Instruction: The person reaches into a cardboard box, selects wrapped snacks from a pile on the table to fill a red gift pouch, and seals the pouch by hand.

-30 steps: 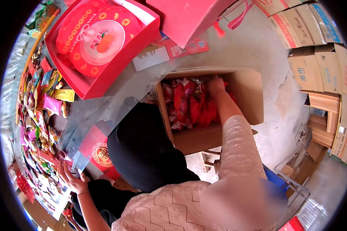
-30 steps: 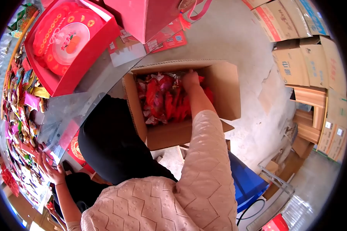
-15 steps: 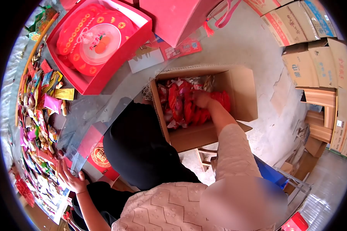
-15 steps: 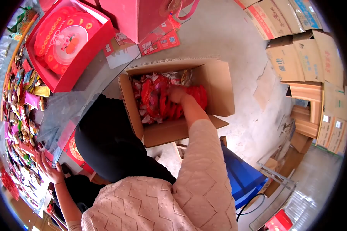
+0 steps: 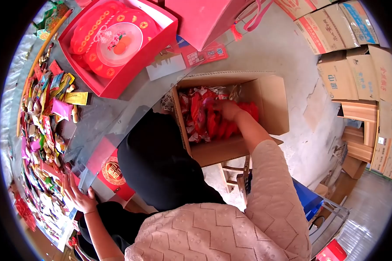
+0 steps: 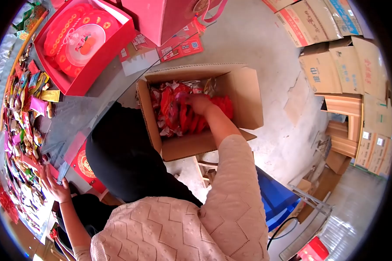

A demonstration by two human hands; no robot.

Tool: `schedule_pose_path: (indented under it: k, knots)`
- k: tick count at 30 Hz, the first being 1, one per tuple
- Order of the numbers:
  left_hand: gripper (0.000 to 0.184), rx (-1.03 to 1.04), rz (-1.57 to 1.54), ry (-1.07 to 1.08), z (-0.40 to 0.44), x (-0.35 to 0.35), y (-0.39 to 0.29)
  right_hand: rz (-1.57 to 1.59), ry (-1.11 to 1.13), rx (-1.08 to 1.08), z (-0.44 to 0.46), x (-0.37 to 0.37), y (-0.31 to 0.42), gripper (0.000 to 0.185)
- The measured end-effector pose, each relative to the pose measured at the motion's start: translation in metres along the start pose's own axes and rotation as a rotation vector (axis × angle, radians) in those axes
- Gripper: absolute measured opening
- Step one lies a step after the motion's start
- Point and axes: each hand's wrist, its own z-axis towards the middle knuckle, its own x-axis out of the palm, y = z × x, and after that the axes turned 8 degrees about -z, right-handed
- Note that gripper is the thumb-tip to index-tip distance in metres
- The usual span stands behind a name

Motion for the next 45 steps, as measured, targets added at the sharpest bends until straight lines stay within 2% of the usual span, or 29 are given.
schedule_pose_path:
  k: [3,6,7,9,12,15,18,21,24,27,31,33,36,39,42,45]
  knots:
    - [0.079,0.013,0.014,-0.01,0.001,0.0,0.0,-0.021,0.145,0.091,-0.008,-0.043,0.038,0.048]
    - [0.079,0.006,0.018,-0.007,0.0,0.0,0.001,-0.527,0.35,-0.15,-0.013,-0.077,0.096,0.04]
    - [0.079,0.005,0.016,-0.007,0.0,0.0,0.001,-0.644,0.378,-0.155,-0.024,-0.088,0.129,0.036]
    - [0.079,0.0,0.013,-0.006,-0.001,0.0,0.001,-0.825,0.378,-0.204,-0.02,-0.054,0.149,0.03]
    - [0.078,0.02,0.017,-0.013,-0.001,0.0,0.002,-0.437,0.21,-0.32,-0.032,-0.017,0.166,0.028]
    - [0.077,0.016,0.033,-0.01,0.001,-0.001,-0.001,-0.328,0.252,-0.405,-0.017,0.038,0.131,0.031]
    - [0.077,0.014,0.014,-0.01,0.0,0.0,0.0,-0.322,0.158,-0.267,-0.008,0.071,0.116,0.035]
    - [0.078,0.019,0.023,-0.01,0.002,-0.002,-0.002,-0.084,0.477,-0.344,-0.011,0.023,0.13,0.042]
    - [0.078,0.011,0.014,-0.009,0.003,-0.002,-0.002,0.199,0.413,-0.22,-0.001,-0.033,0.145,0.045]
    - [0.078,0.014,0.008,-0.009,0.002,-0.002,-0.001,-0.068,0.007,-0.031,-0.006,-0.055,0.148,0.043]
    - [0.08,0.013,0.011,0.0,0.0,0.0,0.001,-0.183,-0.013,-0.014,0.011,-0.033,0.144,0.038]
    - [0.081,0.012,0.021,0.002,-0.001,0.0,0.003,-0.201,0.002,-0.036,0.009,-0.032,0.152,0.037]
    - [0.081,0.002,0.019,0.001,0.002,-0.002,-0.002,-0.323,0.279,-0.337,-0.011,-0.016,0.163,0.036]
    - [0.077,0.008,0.019,0.002,0.0,0.0,0.0,-0.34,0.424,-0.343,-0.034,0.01,0.162,0.038]
    - [0.077,0.009,0.021,-0.009,-0.001,0.0,0.001,-0.259,0.444,-0.29,-0.04,0.01,0.16,0.04]
    - [0.078,0.024,0.033,-0.015,0.001,0.0,0.001,-0.048,0.436,-0.136,-0.024,0.045,0.163,0.042]
